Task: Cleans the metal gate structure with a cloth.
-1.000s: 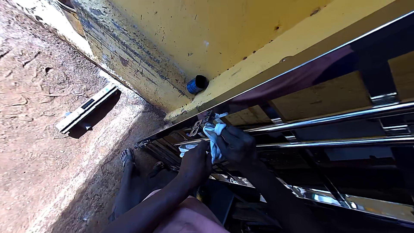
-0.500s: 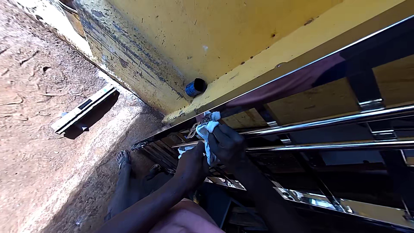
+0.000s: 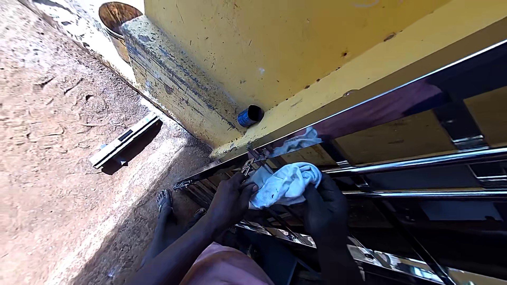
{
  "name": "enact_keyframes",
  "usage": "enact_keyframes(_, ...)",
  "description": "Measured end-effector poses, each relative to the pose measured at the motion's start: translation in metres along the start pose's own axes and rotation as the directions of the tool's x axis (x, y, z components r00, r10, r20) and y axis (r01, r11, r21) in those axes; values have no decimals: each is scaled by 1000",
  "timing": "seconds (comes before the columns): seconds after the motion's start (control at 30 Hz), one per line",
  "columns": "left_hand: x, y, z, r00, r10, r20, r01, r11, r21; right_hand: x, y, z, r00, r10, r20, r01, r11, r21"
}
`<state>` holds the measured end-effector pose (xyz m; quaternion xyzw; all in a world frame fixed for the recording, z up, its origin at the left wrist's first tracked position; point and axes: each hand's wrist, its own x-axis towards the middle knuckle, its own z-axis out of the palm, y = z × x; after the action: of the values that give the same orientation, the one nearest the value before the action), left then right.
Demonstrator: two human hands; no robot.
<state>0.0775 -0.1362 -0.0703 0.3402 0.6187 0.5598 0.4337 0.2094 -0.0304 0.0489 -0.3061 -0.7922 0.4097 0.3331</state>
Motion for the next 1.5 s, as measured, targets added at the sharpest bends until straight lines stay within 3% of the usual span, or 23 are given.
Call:
enact_keyframes(0.03, 0, 1, 0, 1000, -1, -1, 1, 1000, -4, 1, 1, 10, 989, -132, -69, 121, 982, -145)
enact_keyframes(0.1, -1, 1, 2, 1000, 9, -5, -10, 1000, -12, 6, 16, 31, 919, -392, -42, 316, 796, -517)
enact_keyframes(0.17, -2, 0, 2, 999, 31, -9, -31, 999, -20, 8, 32, 51, 909, -388, 153, 373, 593, -714)
enact_keyframes(0.3, -2, 2, 2, 999, 49, -6, -49, 997, -58, 22, 20, 71, 887, -284, 365, 448, 333, -830)
enact_keyframes(0.43, -4, 2, 5, 996, 78, -51, -80, 996, -50, 36, 14, 83, 807, -315, 500, 579, 251, -776)
enact_keyframes(0.53, -2, 6, 5, 993, 83, -84, -87, 995, -40, 52, 21, 99, 800, -344, 492, 586, 264, -766)
enact_keyframes(0.63, -5, 6, 10, 994, 63, -90, -64, 998, -7, 67, 15, 116, 862, -266, 432, 502, 325, -802)
enact_keyframes(0.77, -7, 2, 8, 995, 74, -74, -75, 997, -15, 54, 1, 72, 885, -288, 365, 465, 502, -730)
enact_keyframes(0.87, -8, 5, 9, 999, 23, -50, -24, 1000, -15, 27, 11, 47, 878, -309, 364, 469, 414, -780)
enact_keyframes(1.0, -8, 9, 8, 998, 34, -43, -33, 999, 22, 24, 28, 62, 844, -363, 395, 505, 288, -814)
enact_keyframes(1.23, -9, 10, 12, 990, 59, -130, -50, 996, 74, 42, 26, 90, 795, -359, 489, 579, 208, -788)
enact_keyframes(1.3, -8, 13, 10, 991, 46, -124, -36, 996, 85, 54, 24, 104, 813, -338, 475, 566, 261, -782)
enact_keyframes(1.37, -10, 11, 12, 990, 60, -125, -53, 997, 59, 64, 16, 109, 848, -279, 450, 530, 422, -736)
enact_keyframes(1.43, -10, 7, 11, 986, 97, -137, -93, 995, 31, 67, 4, 90, 871, -314, 379, 490, 620, -613)
enact_keyframes(1.5, -10, 8, 10, 987, 79, -143, -72, 996, 51, 55, -5, 50, 887, -413, 205, 453, 697, -557)
